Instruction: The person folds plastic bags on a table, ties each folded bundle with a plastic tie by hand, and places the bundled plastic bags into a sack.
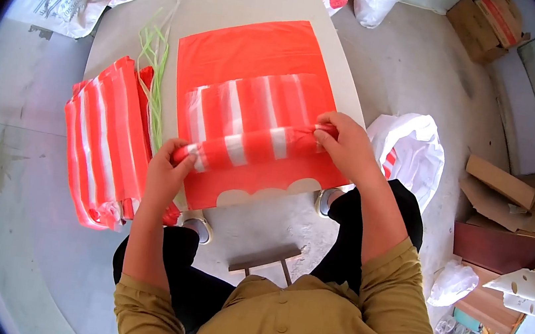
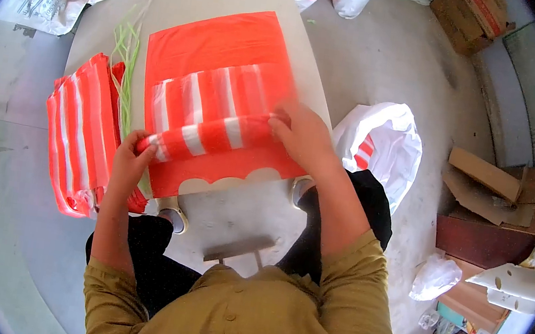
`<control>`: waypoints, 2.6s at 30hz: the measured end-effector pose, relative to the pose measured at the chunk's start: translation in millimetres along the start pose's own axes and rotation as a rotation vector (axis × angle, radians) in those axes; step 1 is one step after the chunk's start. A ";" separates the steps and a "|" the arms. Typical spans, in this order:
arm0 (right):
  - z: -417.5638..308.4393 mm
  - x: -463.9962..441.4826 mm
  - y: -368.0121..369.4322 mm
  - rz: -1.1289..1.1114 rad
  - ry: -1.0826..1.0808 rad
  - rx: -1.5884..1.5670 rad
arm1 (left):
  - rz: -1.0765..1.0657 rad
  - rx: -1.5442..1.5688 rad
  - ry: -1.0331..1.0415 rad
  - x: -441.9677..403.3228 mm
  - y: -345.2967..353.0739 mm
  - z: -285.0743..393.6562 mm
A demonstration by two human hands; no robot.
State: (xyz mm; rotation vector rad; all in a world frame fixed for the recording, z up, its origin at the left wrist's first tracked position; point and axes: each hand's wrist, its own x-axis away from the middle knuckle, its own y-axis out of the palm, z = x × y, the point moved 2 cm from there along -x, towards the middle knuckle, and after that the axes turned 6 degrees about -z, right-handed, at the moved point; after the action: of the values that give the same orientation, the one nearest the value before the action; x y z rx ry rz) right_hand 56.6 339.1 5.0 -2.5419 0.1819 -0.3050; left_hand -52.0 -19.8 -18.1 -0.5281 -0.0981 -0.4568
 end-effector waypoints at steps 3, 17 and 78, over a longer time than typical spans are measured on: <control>-7.0 -1.0 2.6 0.116 -0.062 0.204 | 0.064 0.041 -0.012 -5.7 4.2 -5.3; -4.6 -1.0 52.8 0.002 -0.559 0.719 | 0.036 -0.870 0.451 8.7 35.7 30.8; 21.1 -15.6 10.4 0.082 0.244 0.276 | 0.211 -0.116 -0.212 -13.9 14.6 8.9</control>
State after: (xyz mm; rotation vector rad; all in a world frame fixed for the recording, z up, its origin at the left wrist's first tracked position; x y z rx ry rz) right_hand 46.3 344.5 -20.8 -2.2138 0.3136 -0.5672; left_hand -57.8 1.5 -20.1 -0.6922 -0.2179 -0.2004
